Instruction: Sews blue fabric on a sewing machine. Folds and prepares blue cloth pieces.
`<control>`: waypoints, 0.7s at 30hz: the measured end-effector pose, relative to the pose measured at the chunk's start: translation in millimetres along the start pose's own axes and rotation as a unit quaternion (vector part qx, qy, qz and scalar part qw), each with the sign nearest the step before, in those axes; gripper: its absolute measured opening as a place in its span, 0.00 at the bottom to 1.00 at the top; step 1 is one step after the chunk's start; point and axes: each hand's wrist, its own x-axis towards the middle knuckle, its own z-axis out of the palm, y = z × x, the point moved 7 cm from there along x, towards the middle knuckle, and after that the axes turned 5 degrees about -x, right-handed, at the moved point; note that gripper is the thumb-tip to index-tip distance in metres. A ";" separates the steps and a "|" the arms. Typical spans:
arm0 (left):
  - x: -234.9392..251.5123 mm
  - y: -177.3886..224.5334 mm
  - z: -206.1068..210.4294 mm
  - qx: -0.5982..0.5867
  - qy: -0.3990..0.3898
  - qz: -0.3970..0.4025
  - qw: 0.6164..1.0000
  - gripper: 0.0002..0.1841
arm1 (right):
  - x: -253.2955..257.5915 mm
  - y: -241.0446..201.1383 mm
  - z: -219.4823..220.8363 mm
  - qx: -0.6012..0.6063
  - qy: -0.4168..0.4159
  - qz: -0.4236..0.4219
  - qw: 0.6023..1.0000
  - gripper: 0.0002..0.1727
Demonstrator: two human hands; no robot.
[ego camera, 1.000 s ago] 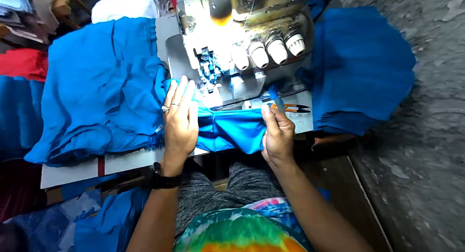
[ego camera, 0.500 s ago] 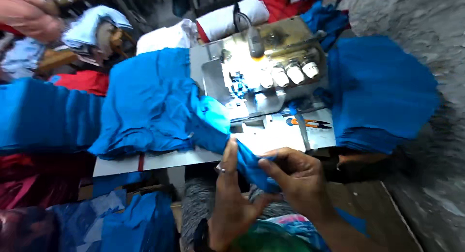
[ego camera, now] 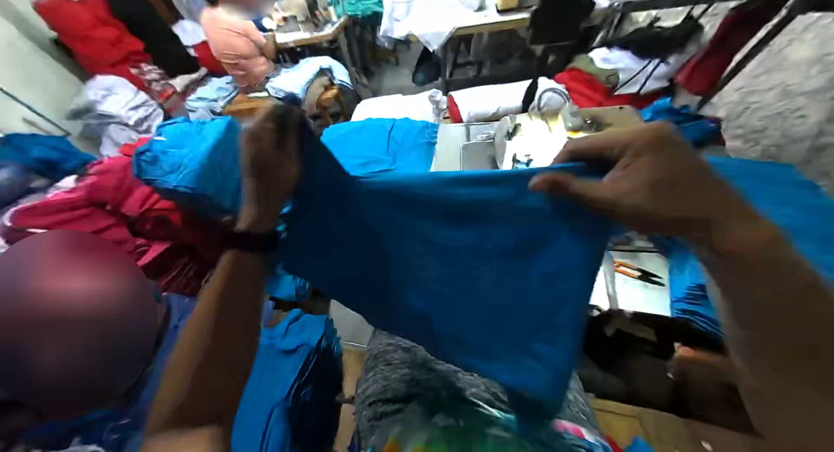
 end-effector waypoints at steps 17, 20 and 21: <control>-8.1 -36.6 94.5 -0.060 -0.023 -0.064 0.996 0.24 | -121.9 94.2 1.2 0.255 -0.072 0.192 0.945 0.05; -9.3 -47.9 91.5 -0.038 -0.037 -0.064 0.997 0.26 | -123.0 100.9 12.5 0.261 0.049 0.246 0.932 0.05; -10.9 -51.6 89.6 -0.031 -0.039 -0.059 0.997 0.26 | -124.8 102.4 14.5 0.258 0.097 0.261 0.925 0.05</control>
